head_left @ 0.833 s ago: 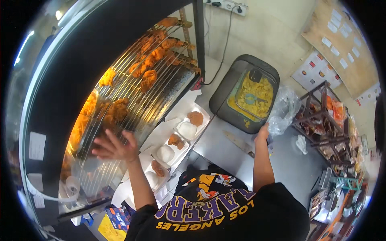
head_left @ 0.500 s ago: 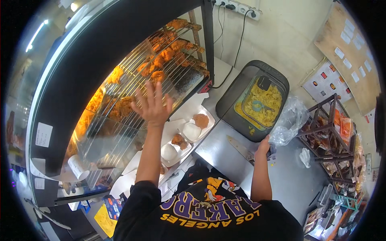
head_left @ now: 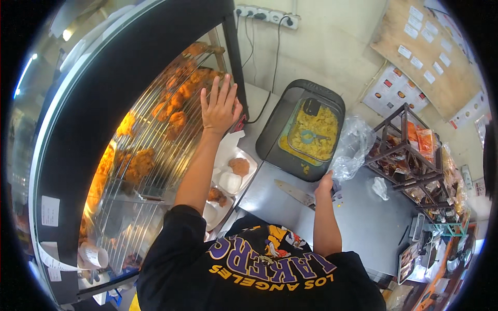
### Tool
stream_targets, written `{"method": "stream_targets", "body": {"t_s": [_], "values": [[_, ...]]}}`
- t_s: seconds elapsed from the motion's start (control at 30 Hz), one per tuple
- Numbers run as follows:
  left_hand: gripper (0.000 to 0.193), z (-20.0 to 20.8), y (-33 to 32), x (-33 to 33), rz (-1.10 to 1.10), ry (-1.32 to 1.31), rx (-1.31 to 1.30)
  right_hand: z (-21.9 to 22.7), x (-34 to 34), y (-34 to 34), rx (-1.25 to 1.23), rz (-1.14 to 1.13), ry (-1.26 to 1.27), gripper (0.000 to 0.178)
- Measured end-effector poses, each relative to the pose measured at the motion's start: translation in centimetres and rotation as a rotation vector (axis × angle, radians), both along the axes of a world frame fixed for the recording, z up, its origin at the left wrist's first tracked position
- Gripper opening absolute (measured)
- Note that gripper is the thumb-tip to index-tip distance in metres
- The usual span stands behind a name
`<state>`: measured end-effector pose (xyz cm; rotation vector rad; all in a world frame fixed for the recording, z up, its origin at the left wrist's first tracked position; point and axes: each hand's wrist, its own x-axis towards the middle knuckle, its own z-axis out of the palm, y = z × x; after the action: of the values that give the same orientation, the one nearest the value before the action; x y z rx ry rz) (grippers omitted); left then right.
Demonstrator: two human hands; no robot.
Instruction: The person scoops scrambled eggs from a container into several white styrofoam boxes containing fried chicken. They then add green vegetables and red sauce packets to the boxes, close them, and place them on a counter.
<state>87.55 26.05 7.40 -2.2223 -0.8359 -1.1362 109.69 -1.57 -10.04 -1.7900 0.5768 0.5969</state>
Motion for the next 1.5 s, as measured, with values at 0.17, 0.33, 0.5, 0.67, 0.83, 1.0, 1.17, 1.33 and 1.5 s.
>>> {"method": "stream_targets", "body": {"t_s": [0.17, 0.33, 0.5, 0.67, 0.83, 1.0, 1.17, 1.33, 1.5], "values": [[0.033, 0.1, 1.7, 4.6, -0.249, -0.090, -0.084, -5.4, 1.0, -1.4, -0.406, 0.222, -0.223, 0.082], [0.056, -8.0, -3.6, 10.9, -0.623, -0.050, -0.780, -6.2, 1.7, -0.6, -0.139, 0.150, -0.035, 0.085], [0.080, -10.9, -7.8, 12.5, -0.335, 0.030, -1.107, -4.7, 2.3, -0.5, 0.325, 0.090, 0.147, 0.082], [0.069, -12.5, -3.8, 9.4, -0.343, -0.091, -1.161, 5.3, -1.1, -0.9, 0.227, 0.309, -0.023, 0.056], [0.045, -4.1, -5.0, 6.3, -0.581, -0.243, -1.053, 13.6, -5.4, 2.2, 0.688, 0.551, -0.366, 0.052], [0.045, 3.2, -9.6, 3.5, -0.712, -0.223, -0.772, 15.8, -10.1, 8.9, 1.164, 0.862, -0.206, 0.045], [0.046, 0.6, -8.6, 2.8, -0.416, -0.099, -0.788, 14.1, -6.5, 10.6, 0.874, 1.100, -0.208, 0.023], [0.041, 0.9, -10.4, 3.4, -0.414, -0.136, -0.729, 6.1, 7.5, 8.8, -0.395, 1.105, -1.381, 0.013], [0.018, -1.0, -14.3, 4.4, -0.958, -0.240, -0.788, 4.2, 10.8, 8.4, -0.678, 1.535, -1.348, 0.016]]}}
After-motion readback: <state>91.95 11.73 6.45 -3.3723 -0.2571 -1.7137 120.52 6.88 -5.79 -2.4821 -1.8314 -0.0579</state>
